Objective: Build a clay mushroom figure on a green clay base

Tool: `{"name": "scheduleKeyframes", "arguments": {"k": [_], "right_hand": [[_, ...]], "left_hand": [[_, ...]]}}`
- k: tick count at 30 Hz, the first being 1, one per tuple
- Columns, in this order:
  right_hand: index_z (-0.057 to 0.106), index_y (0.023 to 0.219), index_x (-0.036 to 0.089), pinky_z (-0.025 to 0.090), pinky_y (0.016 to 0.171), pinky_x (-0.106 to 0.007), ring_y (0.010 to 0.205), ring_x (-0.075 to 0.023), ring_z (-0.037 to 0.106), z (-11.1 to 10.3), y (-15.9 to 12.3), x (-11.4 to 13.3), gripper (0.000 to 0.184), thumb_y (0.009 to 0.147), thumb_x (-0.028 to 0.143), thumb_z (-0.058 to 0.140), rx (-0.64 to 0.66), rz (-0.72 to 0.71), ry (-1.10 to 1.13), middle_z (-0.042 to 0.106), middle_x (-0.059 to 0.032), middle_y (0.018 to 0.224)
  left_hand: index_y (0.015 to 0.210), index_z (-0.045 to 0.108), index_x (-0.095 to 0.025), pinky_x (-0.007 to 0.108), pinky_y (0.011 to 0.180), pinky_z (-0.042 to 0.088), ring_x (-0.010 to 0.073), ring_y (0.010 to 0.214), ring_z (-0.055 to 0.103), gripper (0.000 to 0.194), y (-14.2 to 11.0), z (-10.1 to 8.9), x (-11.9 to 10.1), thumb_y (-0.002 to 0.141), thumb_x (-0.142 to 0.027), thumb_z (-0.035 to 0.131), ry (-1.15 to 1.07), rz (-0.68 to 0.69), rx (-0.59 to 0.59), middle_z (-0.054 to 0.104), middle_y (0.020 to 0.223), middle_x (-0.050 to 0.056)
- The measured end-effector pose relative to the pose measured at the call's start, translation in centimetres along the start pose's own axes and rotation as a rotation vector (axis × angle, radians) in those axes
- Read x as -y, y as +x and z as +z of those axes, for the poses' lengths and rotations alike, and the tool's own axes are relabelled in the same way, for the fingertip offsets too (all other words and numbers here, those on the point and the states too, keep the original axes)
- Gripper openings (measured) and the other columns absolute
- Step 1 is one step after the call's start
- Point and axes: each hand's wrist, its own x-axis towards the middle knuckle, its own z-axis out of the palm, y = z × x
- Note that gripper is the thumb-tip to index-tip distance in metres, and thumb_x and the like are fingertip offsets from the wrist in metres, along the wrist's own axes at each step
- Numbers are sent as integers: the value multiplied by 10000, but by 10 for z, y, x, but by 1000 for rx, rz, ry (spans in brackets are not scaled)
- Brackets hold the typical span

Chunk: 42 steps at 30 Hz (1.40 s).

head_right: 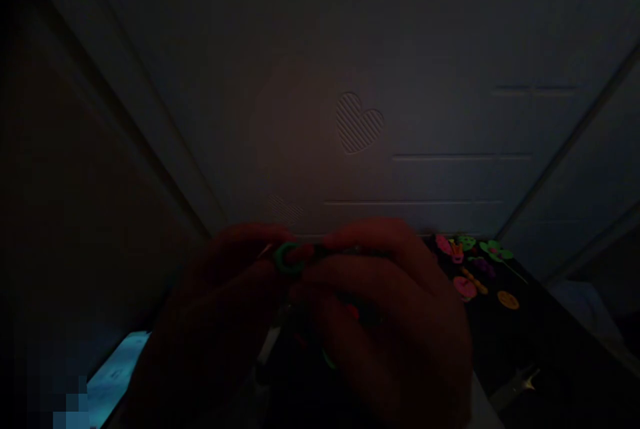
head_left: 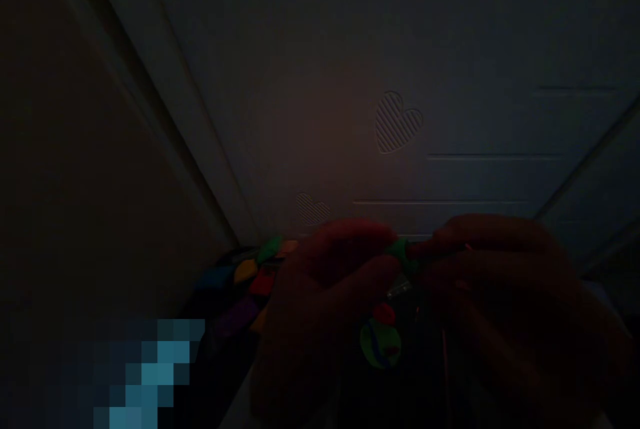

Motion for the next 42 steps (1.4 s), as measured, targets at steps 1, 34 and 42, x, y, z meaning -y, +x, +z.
{"name": "scheduleKeyframes", "arguments": {"k": [1, 34, 42], "right_hand": [[547, 867, 208, 452, 733, -122, 877, -33, 519, 0, 0, 0, 179, 731, 95, 577, 7, 4, 9, 499, 20, 974], [542, 879, 248, 439, 734, -85, 880, -5, 501, 1, -4, 2, 153, 763, 154, 576, -25, 30, -56, 477, 57, 995], [526, 902, 215, 440, 758, -106, 889, -15, 503, 3, -3, -1, 195, 745, 121, 594, -37, -12, -60, 487, 40, 992]], "left_hand": [[776, 654, -259, 169, 625, 507, 94, 701, 612, 139, 0, 0, 0, 656, -198, 690, 1, -1, 0, 673, 761, -37], [800, 652, -291, 108, 569, 506, 66, 656, 631, 189, -1, 2, 3, 656, -175, 690, -43, 87, 16, 684, 738, -73], [787, 654, -276, 127, 558, 497, 77, 627, 629, 173, 1, 1, 3, 646, -186, 698, -19, 60, 22, 689, 716, -55]]}}
